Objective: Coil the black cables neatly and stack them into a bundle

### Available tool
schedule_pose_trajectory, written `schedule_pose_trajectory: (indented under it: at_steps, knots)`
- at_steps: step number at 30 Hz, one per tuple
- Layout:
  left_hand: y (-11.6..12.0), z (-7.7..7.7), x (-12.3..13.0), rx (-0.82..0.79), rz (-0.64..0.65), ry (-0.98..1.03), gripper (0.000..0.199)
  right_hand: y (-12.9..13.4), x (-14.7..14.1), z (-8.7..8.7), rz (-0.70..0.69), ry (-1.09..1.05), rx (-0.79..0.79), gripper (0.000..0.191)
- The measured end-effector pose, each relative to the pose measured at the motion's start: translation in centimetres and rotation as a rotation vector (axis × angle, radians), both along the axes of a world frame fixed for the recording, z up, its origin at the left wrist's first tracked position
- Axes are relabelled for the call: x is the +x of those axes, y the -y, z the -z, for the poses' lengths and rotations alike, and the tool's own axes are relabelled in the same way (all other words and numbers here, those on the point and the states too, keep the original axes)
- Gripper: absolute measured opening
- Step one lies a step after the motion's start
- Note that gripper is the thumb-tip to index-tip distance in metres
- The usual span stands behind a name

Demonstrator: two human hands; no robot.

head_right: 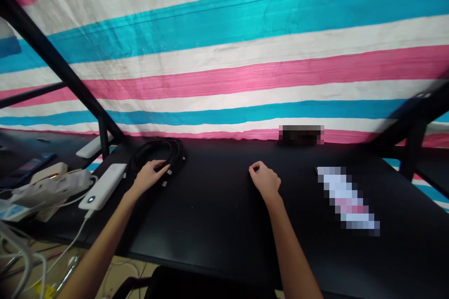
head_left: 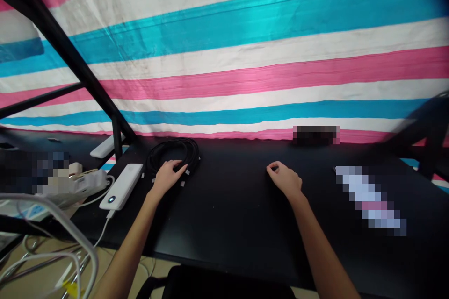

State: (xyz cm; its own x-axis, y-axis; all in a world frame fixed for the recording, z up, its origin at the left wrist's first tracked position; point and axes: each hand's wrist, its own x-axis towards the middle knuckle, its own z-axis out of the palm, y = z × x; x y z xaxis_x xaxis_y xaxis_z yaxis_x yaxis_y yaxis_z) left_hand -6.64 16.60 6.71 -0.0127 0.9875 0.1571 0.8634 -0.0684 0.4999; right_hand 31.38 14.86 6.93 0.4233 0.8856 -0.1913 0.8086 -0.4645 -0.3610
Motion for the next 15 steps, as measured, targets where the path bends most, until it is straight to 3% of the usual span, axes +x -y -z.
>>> schedule_pose_trajectory:
  at_steps: [7, 15]
  knots:
    - [-1.6, 0.3, 0.3, 0.017, 0.005, 0.132, 0.027, 0.0, 0.2, 0.0, -0.025, 0.002, -0.003, 0.026]
    - [-1.8, -2.5, 0.4, 0.201, -0.024, 0.293, 0.027, 0.1, 0.1, -0.4, -0.056, -0.005, -0.019, 0.025]
